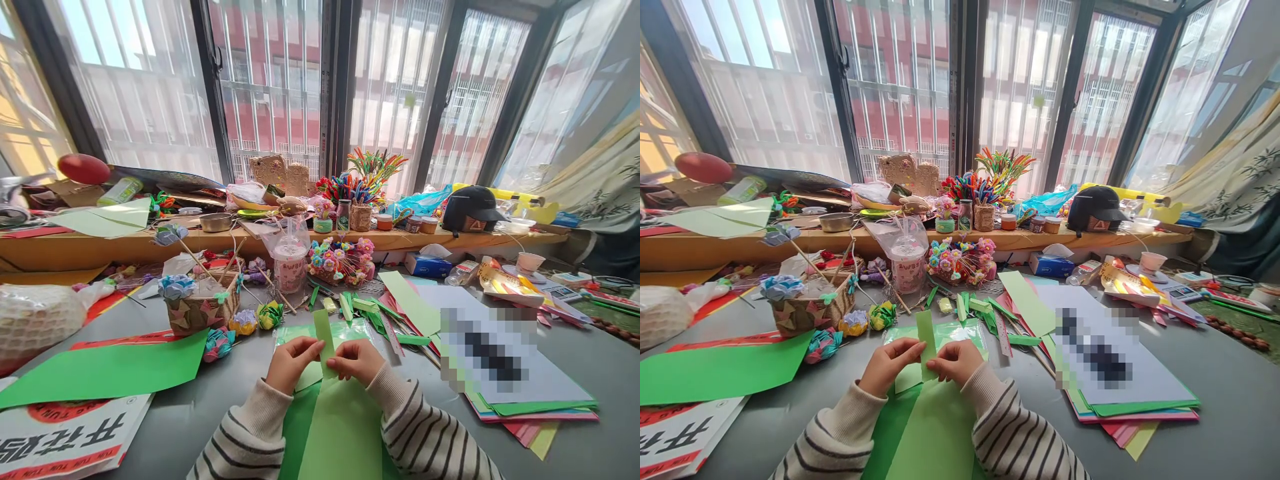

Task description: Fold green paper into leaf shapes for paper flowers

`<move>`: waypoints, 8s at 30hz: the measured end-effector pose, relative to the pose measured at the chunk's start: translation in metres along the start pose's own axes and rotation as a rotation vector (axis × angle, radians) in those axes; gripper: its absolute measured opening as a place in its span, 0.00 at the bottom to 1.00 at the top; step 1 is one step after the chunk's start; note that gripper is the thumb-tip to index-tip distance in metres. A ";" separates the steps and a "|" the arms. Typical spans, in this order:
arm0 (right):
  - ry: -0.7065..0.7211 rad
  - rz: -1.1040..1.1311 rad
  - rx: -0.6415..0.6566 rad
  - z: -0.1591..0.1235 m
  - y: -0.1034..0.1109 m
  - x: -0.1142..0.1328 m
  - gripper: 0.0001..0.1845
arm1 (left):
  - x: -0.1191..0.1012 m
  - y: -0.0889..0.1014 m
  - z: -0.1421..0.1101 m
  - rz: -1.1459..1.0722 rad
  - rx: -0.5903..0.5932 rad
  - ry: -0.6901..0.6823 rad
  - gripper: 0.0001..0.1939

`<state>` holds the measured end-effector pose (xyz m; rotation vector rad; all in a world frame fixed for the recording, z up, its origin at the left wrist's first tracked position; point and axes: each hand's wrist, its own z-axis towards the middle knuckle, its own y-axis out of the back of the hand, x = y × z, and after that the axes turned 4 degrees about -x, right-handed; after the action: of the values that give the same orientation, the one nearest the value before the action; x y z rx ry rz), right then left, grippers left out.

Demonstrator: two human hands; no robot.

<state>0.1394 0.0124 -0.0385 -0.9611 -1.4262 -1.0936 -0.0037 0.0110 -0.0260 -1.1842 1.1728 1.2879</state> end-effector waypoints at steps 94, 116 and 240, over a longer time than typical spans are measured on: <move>-0.015 0.228 -0.086 -0.001 0.008 0.005 0.16 | -0.001 0.011 0.008 -0.274 -0.283 0.054 0.10; 0.418 -0.381 -0.271 -0.001 0.003 0.002 0.07 | 0.001 -0.001 0.006 -0.358 -0.065 0.211 0.17; 0.816 -0.624 -0.316 -0.009 -0.004 0.001 0.09 | 0.008 0.000 0.005 -0.229 0.023 0.316 0.15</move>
<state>0.1380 0.0028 -0.0372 -0.1689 -0.8733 -1.9323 -0.0038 0.0160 -0.0337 -1.4957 1.2291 0.9358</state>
